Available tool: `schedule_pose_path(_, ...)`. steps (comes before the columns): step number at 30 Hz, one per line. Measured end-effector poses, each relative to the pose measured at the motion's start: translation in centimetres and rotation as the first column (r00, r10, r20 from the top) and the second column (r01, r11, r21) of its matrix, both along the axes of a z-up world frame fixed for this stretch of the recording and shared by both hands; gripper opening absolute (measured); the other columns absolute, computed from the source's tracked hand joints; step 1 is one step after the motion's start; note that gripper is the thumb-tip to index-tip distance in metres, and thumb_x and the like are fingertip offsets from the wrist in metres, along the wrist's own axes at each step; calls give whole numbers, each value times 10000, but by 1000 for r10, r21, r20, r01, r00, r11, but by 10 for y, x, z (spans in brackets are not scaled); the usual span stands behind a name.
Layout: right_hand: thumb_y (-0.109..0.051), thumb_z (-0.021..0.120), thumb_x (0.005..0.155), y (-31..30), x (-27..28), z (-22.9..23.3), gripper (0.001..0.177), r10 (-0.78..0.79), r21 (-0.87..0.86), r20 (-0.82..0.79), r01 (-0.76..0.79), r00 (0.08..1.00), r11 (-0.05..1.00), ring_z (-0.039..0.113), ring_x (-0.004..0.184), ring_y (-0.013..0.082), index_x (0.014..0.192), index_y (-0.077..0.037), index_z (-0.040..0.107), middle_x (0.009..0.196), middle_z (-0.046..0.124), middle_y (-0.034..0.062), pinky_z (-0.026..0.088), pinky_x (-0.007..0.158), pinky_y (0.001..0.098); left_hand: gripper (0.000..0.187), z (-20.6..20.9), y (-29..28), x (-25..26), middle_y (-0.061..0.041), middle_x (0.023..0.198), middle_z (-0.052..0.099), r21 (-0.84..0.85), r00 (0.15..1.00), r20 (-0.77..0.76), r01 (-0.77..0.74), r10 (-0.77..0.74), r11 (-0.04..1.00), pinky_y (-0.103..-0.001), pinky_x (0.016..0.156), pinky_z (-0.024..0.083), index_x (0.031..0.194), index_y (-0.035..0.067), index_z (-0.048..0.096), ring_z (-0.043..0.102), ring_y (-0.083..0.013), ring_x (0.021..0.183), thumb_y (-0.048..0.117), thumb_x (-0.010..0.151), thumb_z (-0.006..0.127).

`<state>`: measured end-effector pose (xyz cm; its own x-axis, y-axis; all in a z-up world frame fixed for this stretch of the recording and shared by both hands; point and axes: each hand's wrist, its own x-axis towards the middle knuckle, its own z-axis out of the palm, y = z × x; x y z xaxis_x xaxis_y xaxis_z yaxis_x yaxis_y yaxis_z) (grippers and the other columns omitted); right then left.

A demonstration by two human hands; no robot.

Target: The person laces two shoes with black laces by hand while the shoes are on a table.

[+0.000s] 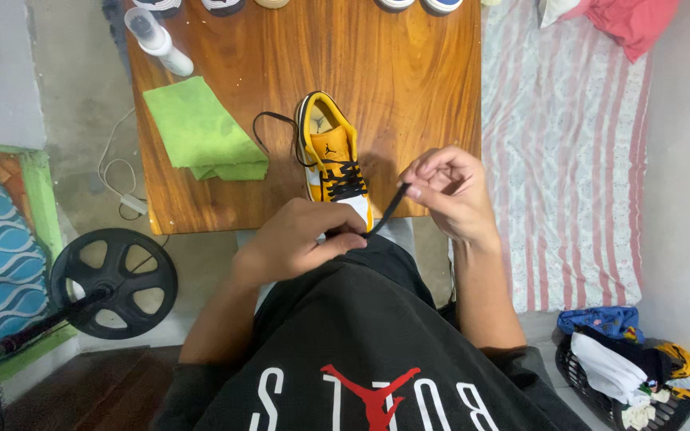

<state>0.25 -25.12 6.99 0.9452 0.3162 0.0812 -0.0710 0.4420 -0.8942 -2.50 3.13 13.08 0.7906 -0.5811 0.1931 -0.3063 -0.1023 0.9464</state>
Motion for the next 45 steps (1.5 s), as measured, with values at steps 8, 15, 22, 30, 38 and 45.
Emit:
schedule_pose_path(8, 154, 694, 917, 18, -18, 21, 302, -29, -273, 5, 29, 1000, 961, 742, 1018, 222, 1172, 14, 612, 1111, 712, 158, 631, 918, 340, 321, -1, 0, -1, -158, 959, 710, 70, 999, 28, -28, 26, 997, -367, 760, 535, 1117, -9, 633, 716, -309, 871, 221, 913, 726)
schedule_pose_path(15, 133, 774, 855, 47, -33, -7, 522, -98, -459, -72, 54, 993, 887, 693, 911, 143, 1328, 13, 590, 1029, 678, 128, 583, 829, 272, 232, -84, -34, -10, -71, 962, 776, -46, 899, -366, -275, 240, 960, -281, 837, 600, 1070, -6, 705, 759, -137, 910, 149, 912, 770)
schedule_pose_path(22, 61, 750, 887, 38, -25, -26, 507, -39, -382, -207, -44, 977, 923, 732, 950, 148, 1359, -8, 577, 970, 741, 105, 606, 884, 275, 177, -108, -24, -4, -69, 879, 778, 26, 882, -375, -298, 285, 954, -267, 729, 569, 968, -5, 763, 720, -118, 775, 95, 830, 812)
schedule_pose_path(30, 6, 640, 968, 52, 29, -73, 252, -190, -711, 84, 192, 978, 676, 745, 985, 123, 1218, 21, 674, 1075, 749, 73, 626, 881, 268, 138, -80, -6, 18, -87, 848, 694, 293, 855, -207, -410, 476, 864, -341, 644, 551, 958, 20, 727, 696, -195, 688, 127, 879, 761)
schedule_pose_path(38, -18, 821, 830, 72, 26, -101, 217, -267, -757, 25, 193, 963, 624, 719, 813, 98, 1014, 49, 726, 880, 755, 73, 618, 762, 255, 122, -141, -42, 53, -89, 921, 650, 559, 840, 353, -542, 412, 628, -500, 659, 535, 856, 89, 682, 693, -339, 796, 182, 931, 661)
schedule_pose_path(45, -6, 771, 876, 69, 23, -101, 169, -268, -720, 3, 188, 963, 668, 726, 841, 94, 1029, 50, 724, 890, 756, 74, 613, 775, 253, 98, -163, -49, 65, -58, 874, 658, 559, 850, 411, -520, 329, 646, -463, 614, 550, 822, 116, 698, 710, -309, 765, 154, 898, 650)
